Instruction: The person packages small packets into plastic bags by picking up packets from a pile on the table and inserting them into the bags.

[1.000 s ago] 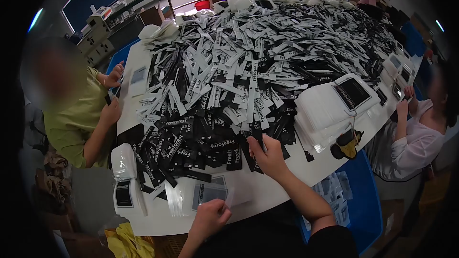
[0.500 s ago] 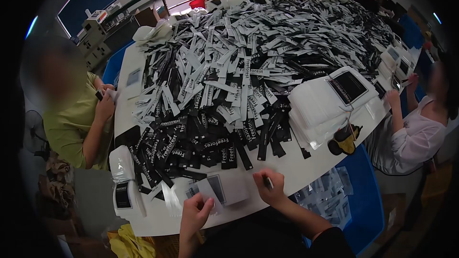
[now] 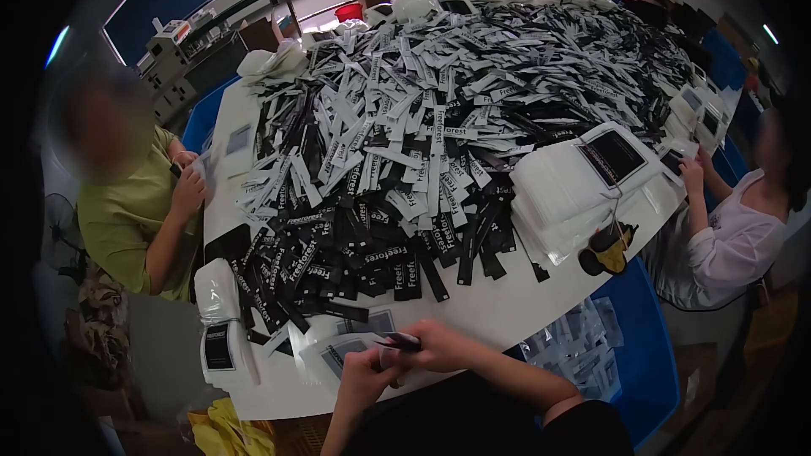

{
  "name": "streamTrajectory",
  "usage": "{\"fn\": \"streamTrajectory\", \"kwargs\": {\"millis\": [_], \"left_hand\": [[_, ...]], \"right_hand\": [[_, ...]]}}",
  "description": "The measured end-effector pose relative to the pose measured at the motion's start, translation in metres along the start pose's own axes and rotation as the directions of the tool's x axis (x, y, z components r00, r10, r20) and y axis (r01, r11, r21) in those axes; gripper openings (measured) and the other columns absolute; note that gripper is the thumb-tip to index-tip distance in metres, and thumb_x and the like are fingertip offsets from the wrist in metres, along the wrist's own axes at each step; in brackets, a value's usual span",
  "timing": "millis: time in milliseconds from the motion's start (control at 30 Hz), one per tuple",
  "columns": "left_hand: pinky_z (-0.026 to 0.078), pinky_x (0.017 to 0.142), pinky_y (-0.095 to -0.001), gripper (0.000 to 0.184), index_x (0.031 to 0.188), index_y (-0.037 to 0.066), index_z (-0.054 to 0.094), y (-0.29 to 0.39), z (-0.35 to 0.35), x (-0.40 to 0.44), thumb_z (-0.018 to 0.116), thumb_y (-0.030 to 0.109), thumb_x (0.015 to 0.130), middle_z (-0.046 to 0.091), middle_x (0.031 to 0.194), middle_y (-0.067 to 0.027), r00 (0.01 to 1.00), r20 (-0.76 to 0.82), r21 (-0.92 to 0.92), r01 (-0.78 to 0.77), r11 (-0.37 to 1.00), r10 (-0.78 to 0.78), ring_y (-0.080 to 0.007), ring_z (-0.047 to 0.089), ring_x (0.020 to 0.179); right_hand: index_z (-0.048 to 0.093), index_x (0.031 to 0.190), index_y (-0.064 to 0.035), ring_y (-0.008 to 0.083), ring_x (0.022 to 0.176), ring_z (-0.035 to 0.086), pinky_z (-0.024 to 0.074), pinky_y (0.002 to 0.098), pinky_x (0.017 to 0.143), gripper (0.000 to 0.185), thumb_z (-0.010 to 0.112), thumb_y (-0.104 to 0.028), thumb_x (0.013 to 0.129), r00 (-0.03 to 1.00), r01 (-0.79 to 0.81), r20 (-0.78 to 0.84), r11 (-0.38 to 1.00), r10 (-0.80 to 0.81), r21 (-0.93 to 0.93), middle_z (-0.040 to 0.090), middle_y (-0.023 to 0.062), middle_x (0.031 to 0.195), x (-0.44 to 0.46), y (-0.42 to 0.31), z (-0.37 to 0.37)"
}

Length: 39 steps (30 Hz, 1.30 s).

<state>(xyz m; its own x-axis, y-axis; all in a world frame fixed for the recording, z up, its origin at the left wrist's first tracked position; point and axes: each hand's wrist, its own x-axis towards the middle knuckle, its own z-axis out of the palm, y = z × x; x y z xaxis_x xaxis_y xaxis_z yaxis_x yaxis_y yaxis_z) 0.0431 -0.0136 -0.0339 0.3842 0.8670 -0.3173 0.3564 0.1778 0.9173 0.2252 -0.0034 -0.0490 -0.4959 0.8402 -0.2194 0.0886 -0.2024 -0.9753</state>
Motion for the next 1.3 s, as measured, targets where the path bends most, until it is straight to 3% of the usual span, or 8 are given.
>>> {"fn": "streamTrajectory", "kwargs": {"millis": [200,267,600,667,800,933,1133,1300], "left_hand": [[0.048,0.052,-0.0243,0.016,0.074,0.0,0.062,-0.02,-0.004,-0.001,0.06,0.014,0.083,0.064,0.061,-0.0072,0.992,0.068,-0.092,-0.104,0.99,0.11,-0.0126,0.062,0.054],[0.048,0.051,-0.0261,0.015,0.07,0.001,0.061,-0.022,0.0,0.0,0.06,0.011,0.081,0.063,0.062,-0.0105,0.945,-0.09,0.206,-0.29,0.934,0.314,-0.0171,0.063,0.054],[0.044,0.05,-0.0337,0.013,0.066,0.004,0.054,-0.019,-0.001,-0.012,0.067,0.008,0.067,0.058,0.064,-0.0093,0.896,-0.243,0.399,-0.256,0.88,0.371,-0.0257,0.057,0.056],[0.044,0.062,-0.0364,0.021,0.078,0.011,0.055,-0.007,0.0,-0.016,0.07,0.011,0.063,0.055,0.082,-0.0075,0.599,-0.518,0.481,-0.387,0.787,0.611,-0.0259,0.055,0.073],[0.039,0.081,-0.0428,0.04,0.095,0.014,0.058,0.0,-0.004,-0.023,0.075,0.015,0.059,0.049,0.105,-0.0073,0.372,-0.039,0.67,-0.678,0.3,0.927,-0.0275,0.049,0.097],[0.039,0.082,-0.042,0.055,0.102,0.015,0.054,0.021,0.001,-0.009,0.082,0.023,0.055,0.046,0.114,-0.0115,0.686,-0.064,0.456,-0.626,0.633,0.725,-0.0299,0.047,0.103],[0.041,0.081,-0.0409,0.072,0.114,0.014,0.044,-0.005,0.011,0.001,0.083,0.025,0.055,0.045,0.114,-0.0153,0.749,-0.173,0.419,-0.531,0.736,0.639,-0.0314,0.047,0.101],[0.04,0.081,-0.0413,0.072,0.115,0.012,0.042,-0.003,0.009,0.006,0.082,0.024,0.056,0.045,0.114,-0.0155,0.755,-0.182,0.403,-0.527,0.748,0.63,-0.0318,0.047,0.1]], "right_hand": [[0.06,0.102,-0.0038,0.0133,0.068,0.059,0.0466,0.031,0.064,0.023,0.057,-0.011,0.08,0.993,0.054,0.105,0.996,-0.046,-0.072,0.062,0.008,0.073,-0.002,-0.005,0.004],[0.058,0.108,-0.0032,0.0151,0.076,0.064,0.0492,0.0298,0.069,0.029,0.057,-0.002,0.079,1.0,-0.02,-0.019,1.0,0.02,0.02,0.066,0.0084,0.08,-0.005,-0.023,0.02],[0.062,0.101,-0.0026,0.024,0.077,0.065,0.0513,0.0307,0.068,0.033,0.061,0.004,0.069,0.837,0.204,-0.338,0.819,-0.43,-0.536,0.065,0.0127,0.085,-0.003,-0.008,0.023],[0.062,0.1,-0.0018,0.02,0.074,0.065,0.0502,0.0289,0.067,0.03,0.063,0.003,0.07,0.85,0.248,-0.318,0.851,-0.42,-0.462,0.065,0.0098,0.081,-0.005,-0.01,0.019],[0.055,0.101,-0.0027,0.0064,0.08,0.05,0.0429,0.0226,0.072,0.022,0.062,-0.011,0.082,0.98,0.19,-0.072,0.978,-0.184,0.083,0.054,-0.0005,0.085,-0.014,-0.013,0.022],[0.052,0.099,-0.0023,0.0049,0.079,0.049,0.0412,0.0211,0.07,0.02,0.06,-0.011,0.083,0.949,0.263,-0.243,0.931,-0.202,0.252,0.052,0.0002,0.084,-0.021,-0.01,0.026],[0.055,0.073,-0.0009,0.0072,0.06,0.05,0.0394,0.0229,0.054,0.017,0.058,-0.013,0.084,0.665,0.348,-0.644,0.92,-0.379,-0.182,0.054,0.0018,0.065,-0.033,0.008,0.002],[0.052,0.063,-0.0003,0.0082,0.05,0.046,0.0378,0.0228,0.05,0.027,0.056,-0.014,0.086,0.667,0.139,-0.67,0.938,-0.326,-0.318,0.047,0.0028,0.053,-0.037,0.049,-0.009]]}}
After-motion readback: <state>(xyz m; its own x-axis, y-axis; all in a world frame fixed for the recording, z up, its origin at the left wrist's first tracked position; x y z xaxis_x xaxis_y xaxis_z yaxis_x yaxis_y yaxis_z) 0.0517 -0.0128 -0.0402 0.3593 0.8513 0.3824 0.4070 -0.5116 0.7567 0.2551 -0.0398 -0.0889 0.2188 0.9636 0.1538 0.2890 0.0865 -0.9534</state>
